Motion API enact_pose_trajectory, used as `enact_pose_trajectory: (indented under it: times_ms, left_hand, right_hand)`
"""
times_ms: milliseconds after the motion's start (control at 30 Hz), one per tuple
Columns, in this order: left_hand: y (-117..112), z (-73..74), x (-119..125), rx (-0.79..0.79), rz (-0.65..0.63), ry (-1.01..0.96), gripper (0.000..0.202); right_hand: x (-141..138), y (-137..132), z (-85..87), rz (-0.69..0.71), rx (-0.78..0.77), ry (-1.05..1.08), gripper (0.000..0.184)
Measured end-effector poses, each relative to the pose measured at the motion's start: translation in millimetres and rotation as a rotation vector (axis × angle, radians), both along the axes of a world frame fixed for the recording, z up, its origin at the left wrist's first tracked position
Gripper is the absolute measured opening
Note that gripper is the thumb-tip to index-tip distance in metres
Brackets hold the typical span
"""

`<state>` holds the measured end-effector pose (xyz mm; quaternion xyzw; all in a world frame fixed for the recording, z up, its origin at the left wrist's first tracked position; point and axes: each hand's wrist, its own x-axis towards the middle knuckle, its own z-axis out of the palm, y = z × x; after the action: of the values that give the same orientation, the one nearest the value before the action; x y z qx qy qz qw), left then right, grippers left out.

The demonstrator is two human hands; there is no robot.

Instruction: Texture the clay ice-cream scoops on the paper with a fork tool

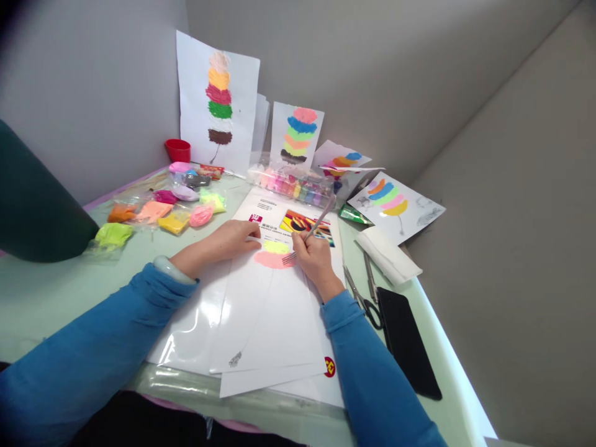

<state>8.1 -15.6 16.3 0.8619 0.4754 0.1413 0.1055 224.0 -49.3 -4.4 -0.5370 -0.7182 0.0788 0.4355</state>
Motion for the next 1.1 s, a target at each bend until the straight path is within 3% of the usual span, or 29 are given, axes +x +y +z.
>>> enact_pose_trajectory:
  times_ms: [300, 767, 1100]
  left_hand:
    - [-1.4, 2.0, 0.8, -0.007, 0.009, 0.011, 0.022]
    - [-1.3, 2.1, 0.2, -0.016, 0.006, 0.015, 0.022]
    - [-1.4, 2.6, 0.2, -0.009, 0.005, 0.020, 0.022]
  right_hand:
    - [-4.9, -2.5, 3.0, 0.024, -0.070, -0.020, 0.038]
    - [1.2, 0.8, 0.7, -0.017, -0.034, -0.080, 0.040]
    - [-3.2, -0.8, 0.5, 0.048, -0.064, 0.050, 0.038]
